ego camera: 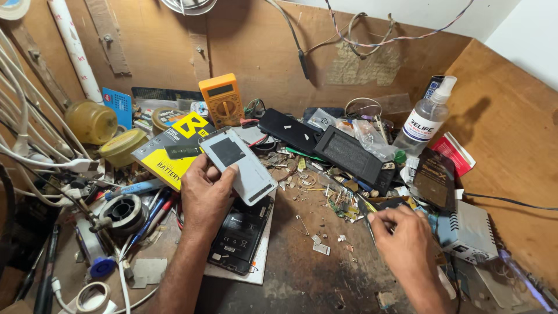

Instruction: The person handles a smartphone battery and a white phone chassis on a cluttered workbench. They place the battery into the chassis, then remove it and set it aside. The person repeatedly picks up and sets down the chassis and battery without completing the assembly.

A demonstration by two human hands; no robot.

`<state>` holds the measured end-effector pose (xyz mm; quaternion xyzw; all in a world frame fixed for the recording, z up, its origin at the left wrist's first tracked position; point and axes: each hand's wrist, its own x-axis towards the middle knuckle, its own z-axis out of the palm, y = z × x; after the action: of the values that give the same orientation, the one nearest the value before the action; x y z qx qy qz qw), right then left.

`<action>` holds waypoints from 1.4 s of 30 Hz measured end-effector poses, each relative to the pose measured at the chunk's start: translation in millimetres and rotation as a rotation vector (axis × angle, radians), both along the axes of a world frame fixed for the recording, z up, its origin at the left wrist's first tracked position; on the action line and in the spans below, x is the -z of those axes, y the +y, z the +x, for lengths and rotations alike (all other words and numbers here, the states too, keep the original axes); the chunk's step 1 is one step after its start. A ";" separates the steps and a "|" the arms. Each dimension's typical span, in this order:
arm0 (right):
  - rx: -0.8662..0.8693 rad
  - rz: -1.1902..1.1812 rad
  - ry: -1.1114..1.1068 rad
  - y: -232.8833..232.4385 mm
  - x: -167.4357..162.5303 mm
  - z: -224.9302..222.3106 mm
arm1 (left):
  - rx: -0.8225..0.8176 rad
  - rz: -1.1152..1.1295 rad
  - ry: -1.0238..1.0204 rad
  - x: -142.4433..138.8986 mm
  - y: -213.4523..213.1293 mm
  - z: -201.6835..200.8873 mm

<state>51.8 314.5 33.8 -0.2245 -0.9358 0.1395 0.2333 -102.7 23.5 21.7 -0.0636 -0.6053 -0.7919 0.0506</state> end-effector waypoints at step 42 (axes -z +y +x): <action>-0.220 0.102 0.012 -25.1 2.4 -1.8 | 0.012 -0.006 0.076 -1.6 -0.8 1.4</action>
<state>50.0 289.4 31.4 -0.1076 -0.9592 0.1178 0.2333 -101.3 22.7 23.3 -0.0975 -0.6047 -0.7875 0.0685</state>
